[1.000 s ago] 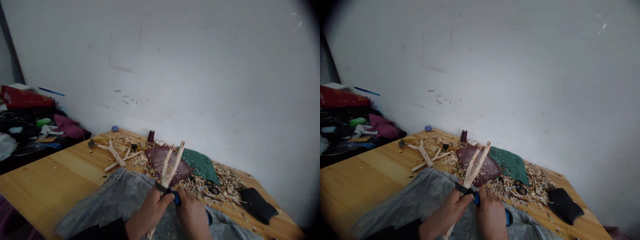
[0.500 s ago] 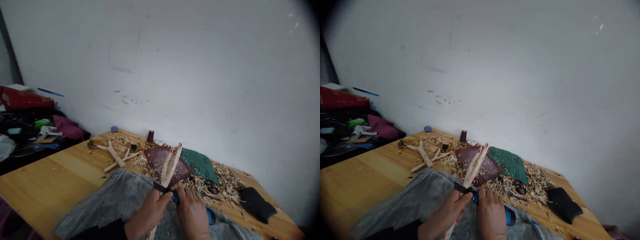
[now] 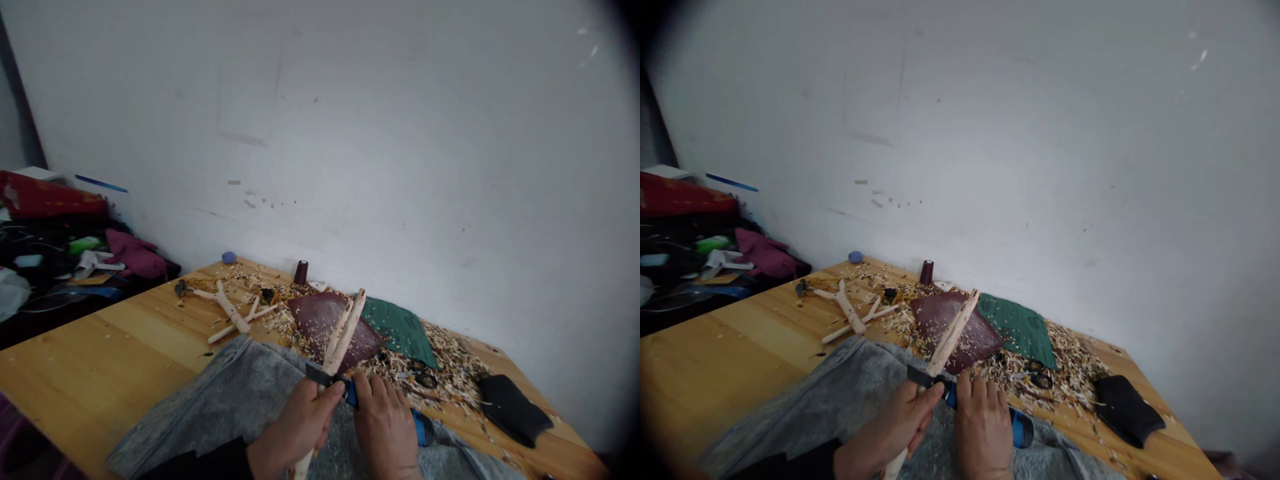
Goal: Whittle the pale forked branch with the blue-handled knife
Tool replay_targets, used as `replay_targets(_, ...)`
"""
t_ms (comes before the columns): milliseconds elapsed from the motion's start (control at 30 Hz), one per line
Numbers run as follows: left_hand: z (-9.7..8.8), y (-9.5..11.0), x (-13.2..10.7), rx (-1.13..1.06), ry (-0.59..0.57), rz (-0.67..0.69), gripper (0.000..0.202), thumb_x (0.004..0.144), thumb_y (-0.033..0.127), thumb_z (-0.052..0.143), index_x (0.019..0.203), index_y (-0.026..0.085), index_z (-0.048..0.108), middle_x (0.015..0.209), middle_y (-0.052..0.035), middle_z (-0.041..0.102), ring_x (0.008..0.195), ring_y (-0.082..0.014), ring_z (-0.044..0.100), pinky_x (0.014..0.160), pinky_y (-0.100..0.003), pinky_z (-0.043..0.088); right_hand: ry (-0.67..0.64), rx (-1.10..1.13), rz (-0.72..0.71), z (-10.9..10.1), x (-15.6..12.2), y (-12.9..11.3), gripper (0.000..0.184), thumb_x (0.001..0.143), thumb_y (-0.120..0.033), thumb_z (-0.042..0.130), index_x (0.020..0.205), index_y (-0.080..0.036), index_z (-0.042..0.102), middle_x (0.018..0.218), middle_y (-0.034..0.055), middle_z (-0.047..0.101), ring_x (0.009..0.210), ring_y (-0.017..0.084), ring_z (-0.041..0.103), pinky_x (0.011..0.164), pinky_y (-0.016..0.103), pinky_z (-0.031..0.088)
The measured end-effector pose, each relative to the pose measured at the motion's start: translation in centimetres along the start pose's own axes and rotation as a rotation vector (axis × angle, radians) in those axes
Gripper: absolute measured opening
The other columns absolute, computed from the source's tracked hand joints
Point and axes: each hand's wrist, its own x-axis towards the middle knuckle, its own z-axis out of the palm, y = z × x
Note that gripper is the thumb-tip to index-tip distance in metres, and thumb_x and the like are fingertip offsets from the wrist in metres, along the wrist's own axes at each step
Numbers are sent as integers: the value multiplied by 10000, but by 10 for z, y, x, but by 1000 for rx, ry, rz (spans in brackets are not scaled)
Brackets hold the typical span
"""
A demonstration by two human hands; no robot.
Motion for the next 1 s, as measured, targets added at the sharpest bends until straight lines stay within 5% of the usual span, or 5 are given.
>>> replay_targets(300, -1, -1, 2, -9, -43, -2, 600, 767, 757, 408, 503, 219, 379, 362, 86, 337, 267, -62, 326, 305, -208, 239, 18, -60, 13, 4, -3, 0, 249, 842, -93, 514, 1035, -235, 581, 796, 36, 585, 760, 237, 553, 699, 355, 331)
replay_targets(533, -1, 0, 5, -102, -44, 95, 462, 766, 681, 514, 768, 228, 425, 406, 130, 374, 289, -60, 317, 311, -178, 259, -24, 114, 156, 8, 1, 4, 255, 835, -80, 504, 1029, -223, 586, 826, 38, 662, 751, 201, 623, 659, 277, 364)
replay_targets(733, -5, 0, 5, -145, -46, 110, 462, 776, 680, 502, 783, 224, 428, 467, 116, 410, 308, -45, 331, 304, -162, 252, -24, 472, 467, 12, 11, 26, 364, 946, -475, 347, 981, -221, 606, 643, 49, 677, 575, 219, 640, 505, 257, 364)
replay_targets(867, -3, 4, 4, -191, -27, 39, 498, 820, 715, 335, 771, 229, 431, 442, 101, 422, 273, -58, 324, 283, -176, 247, -16, 737, 397, 15, 10, 21, 471, 926, -573, 334, 980, -200, 616, 711, 68, 698, 620, 208, 656, 543, 249, 416)
replay_targets(1000, -3, 10, 2, -210, -38, 35, 350, 802, 568, 453, 718, 230, 426, 439, 98, 428, 269, -56, 324, 289, -176, 242, -61, 740, 262, 19, 5, 10, 409, 937, -518, 352, 1012, -219, 621, 728, 50, 707, 651, 197, 671, 559, 230, 415)
